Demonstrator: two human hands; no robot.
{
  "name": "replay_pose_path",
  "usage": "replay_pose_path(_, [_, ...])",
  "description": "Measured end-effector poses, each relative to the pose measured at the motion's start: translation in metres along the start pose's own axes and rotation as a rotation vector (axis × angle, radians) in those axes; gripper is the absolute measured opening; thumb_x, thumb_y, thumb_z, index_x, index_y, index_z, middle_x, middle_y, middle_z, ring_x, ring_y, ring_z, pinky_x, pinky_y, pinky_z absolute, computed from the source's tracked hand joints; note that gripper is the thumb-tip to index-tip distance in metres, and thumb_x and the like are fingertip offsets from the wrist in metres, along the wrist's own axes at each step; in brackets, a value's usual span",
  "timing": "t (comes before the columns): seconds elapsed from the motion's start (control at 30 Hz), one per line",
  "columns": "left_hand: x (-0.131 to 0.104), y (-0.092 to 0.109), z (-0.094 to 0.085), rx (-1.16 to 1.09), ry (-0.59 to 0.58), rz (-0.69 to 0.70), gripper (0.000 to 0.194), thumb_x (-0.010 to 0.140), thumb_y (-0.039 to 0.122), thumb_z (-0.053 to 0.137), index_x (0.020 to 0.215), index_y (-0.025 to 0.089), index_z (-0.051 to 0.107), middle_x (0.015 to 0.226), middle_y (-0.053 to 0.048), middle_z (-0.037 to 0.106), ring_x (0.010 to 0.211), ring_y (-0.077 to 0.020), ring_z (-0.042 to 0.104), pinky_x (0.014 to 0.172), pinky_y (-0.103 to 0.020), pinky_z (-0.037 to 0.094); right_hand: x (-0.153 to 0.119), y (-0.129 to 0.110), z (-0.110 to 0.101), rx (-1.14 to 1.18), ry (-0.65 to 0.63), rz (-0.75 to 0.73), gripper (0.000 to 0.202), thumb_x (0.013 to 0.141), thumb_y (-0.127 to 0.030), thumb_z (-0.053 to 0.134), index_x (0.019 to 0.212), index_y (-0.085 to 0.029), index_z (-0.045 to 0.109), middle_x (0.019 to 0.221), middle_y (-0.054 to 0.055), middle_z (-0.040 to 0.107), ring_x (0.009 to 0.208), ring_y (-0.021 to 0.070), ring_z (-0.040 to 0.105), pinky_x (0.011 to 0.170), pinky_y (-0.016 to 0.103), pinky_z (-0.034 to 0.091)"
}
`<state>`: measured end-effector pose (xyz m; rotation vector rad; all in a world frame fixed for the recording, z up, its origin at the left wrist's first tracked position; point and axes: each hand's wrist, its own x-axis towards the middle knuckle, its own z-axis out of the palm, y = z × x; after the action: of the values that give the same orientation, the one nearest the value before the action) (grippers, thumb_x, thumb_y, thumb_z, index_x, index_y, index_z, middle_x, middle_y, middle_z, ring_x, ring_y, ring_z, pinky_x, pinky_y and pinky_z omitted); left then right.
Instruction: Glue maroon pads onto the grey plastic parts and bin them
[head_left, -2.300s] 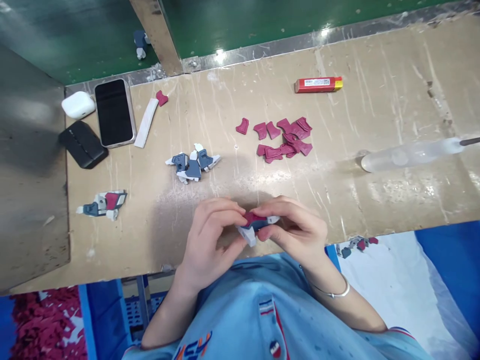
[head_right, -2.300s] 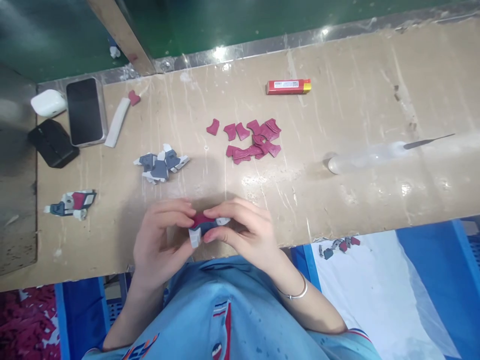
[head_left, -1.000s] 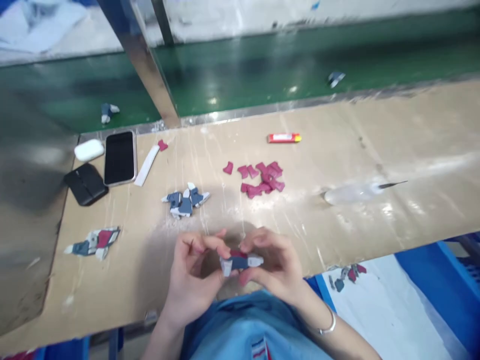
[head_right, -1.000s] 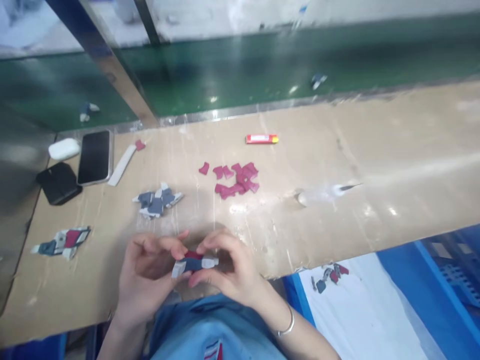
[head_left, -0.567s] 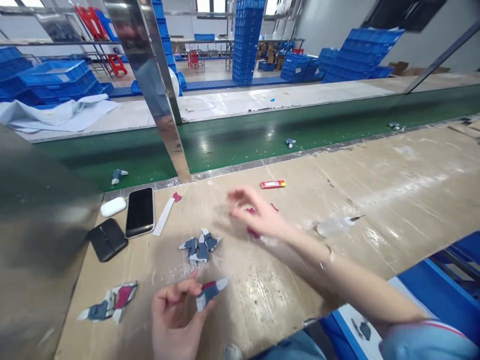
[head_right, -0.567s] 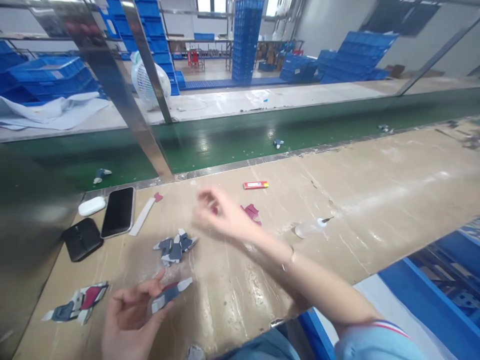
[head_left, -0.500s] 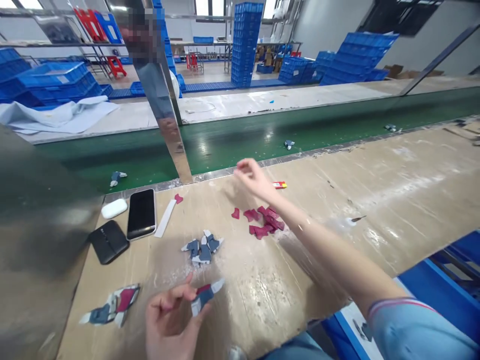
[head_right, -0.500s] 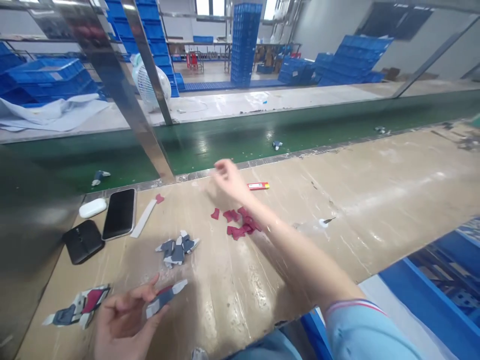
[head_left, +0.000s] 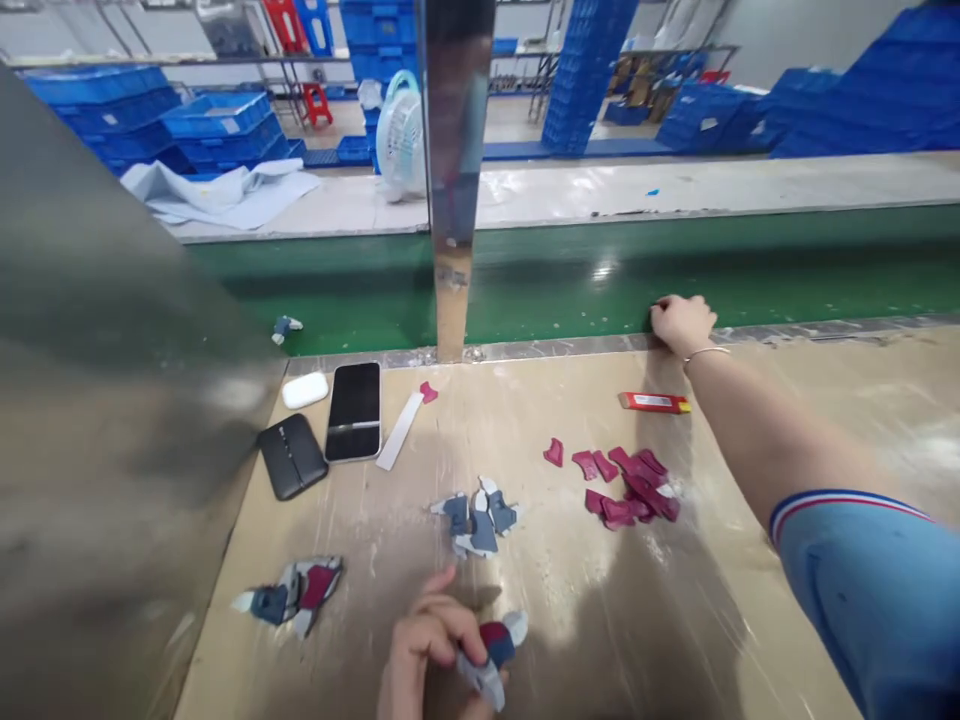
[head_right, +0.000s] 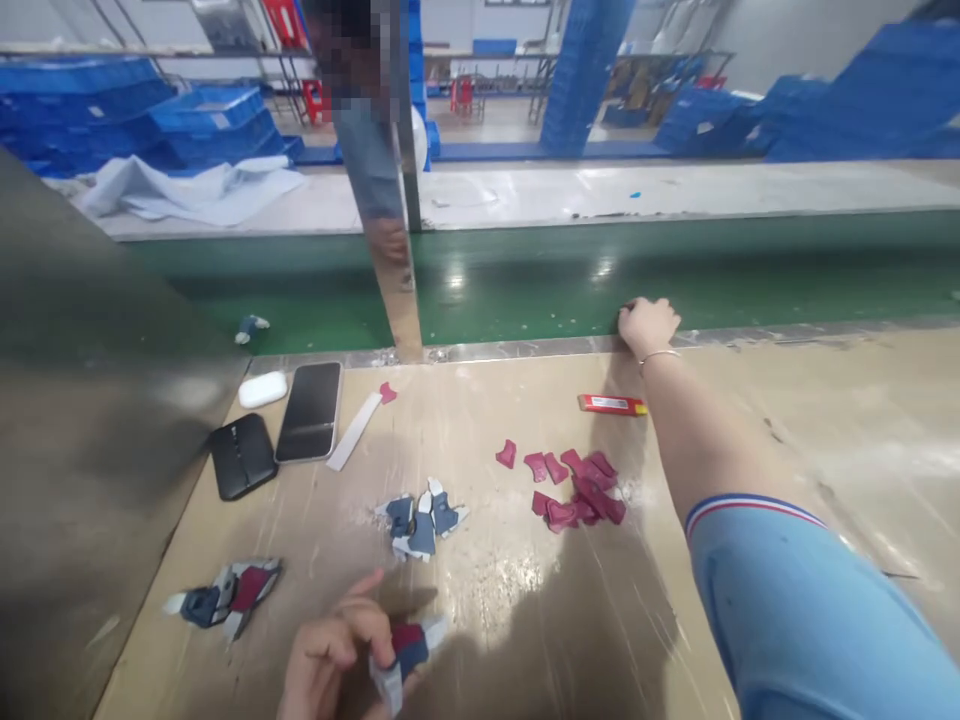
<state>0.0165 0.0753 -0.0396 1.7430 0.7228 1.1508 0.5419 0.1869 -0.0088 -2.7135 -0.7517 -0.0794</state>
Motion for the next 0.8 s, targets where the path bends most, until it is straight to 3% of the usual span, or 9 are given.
replay_pose_path(0.07, [0.007,0.006,-0.003,0.041,-0.053,0.055,0.036,0.087,0.005,0.066,0.103,0.028,0.046,0.078,0.005,0.07,0.07,-0.0149,0.069,0.102,-0.043,0.065,0.001,-0.01,0.006,-0.035,-0.023,-0.074,0.031,0.11,-0.04,0.059,0.132,-0.021,0.069,0.142,0.012,0.068,0.122,0.0245,0.07,0.103,0.046,0.062])
replay_pose_path(0.2, [0.018,0.017,-0.002,0.056,-0.017,0.079,0.037,0.085,0.002,0.066,0.107,0.027,0.049,0.078,0.006,0.066,0.069,-0.013,0.066,0.101,-0.04,0.064,-0.023,-0.05,0.02,-0.01,-0.111,-0.342,0.029,0.106,-0.034,0.063,0.121,-0.013,0.076,0.126,0.02,0.072,0.114,0.0251,0.069,0.098,0.038,0.055])
replay_pose_path(0.3, [0.017,0.017,0.004,0.02,0.018,0.108,0.04,0.083,0.002,0.068,0.108,0.027,0.05,0.079,0.007,0.064,0.072,-0.0118,0.066,0.1,-0.037,0.062,-0.069,-0.08,0.023,0.034,-0.172,-0.615,0.021,0.098,-0.027,0.069,0.114,-0.017,0.079,0.115,0.016,0.073,0.108,0.0279,0.067,0.093,0.04,0.049])
replay_pose_path(0.4, [0.013,0.014,0.01,0.013,0.078,0.136,0.042,0.081,0.003,0.072,0.108,0.027,0.051,0.08,0.007,0.065,0.074,-0.0117,0.066,0.101,-0.039,0.06,-0.129,-0.096,0.015,0.019,-0.262,-1.021,0.025,0.1,-0.028,0.059,0.111,-0.019,0.08,0.107,0.016,0.071,0.1,0.0316,0.065,0.087,0.043,0.048])
replay_pose_path(0.47, [0.009,0.014,0.014,0.005,0.112,0.146,0.042,0.081,0.005,0.074,0.109,0.027,0.05,0.082,0.007,0.067,0.075,-0.0122,0.068,0.102,-0.041,0.06,-0.165,-0.096,0.008,0.016,-0.395,-1.186,0.032,0.103,-0.033,0.054,0.117,-0.021,0.081,0.107,0.015,0.071,0.097,0.0309,0.066,0.085,0.042,0.05])
replay_pose_path(0.53, [0.006,0.016,0.017,-0.011,0.131,0.145,0.044,0.081,0.005,0.076,0.109,0.027,0.05,0.083,0.007,0.069,0.077,-0.0129,0.07,0.104,-0.042,0.059,-0.194,-0.087,0.001,0.036,-0.488,-1.254,0.037,0.106,-0.04,0.053,0.126,-0.024,0.08,0.113,0.015,0.073,0.097,0.0297,0.068,0.086,0.043,0.053])
replay_pose_path(0.7, [-0.001,0.027,0.026,-0.028,0.136,0.144,0.049,0.078,0.004,0.08,0.108,0.028,0.049,0.084,0.008,0.073,0.078,-0.0132,0.073,0.107,-0.043,0.056,-0.244,-0.047,-0.027,0.26,-0.435,-1.221,0.043,0.108,-0.045,0.054,0.145,-0.029,0.071,0.142,0.016,0.07,0.12,0.0354,0.071,0.103,0.057,0.058])
replay_pose_path(0.8, [-0.004,0.032,0.033,-0.037,0.129,0.162,0.049,0.079,0.007,0.082,0.106,0.028,0.047,0.083,0.009,0.075,0.075,-0.0131,0.074,0.105,-0.043,0.056,-0.28,-0.02,-0.059,0.549,-0.511,-1.215,0.043,0.11,-0.043,0.054,0.148,-0.029,0.068,0.141,0.013,0.073,0.127,0.0318,0.072,0.108,0.054,0.06])
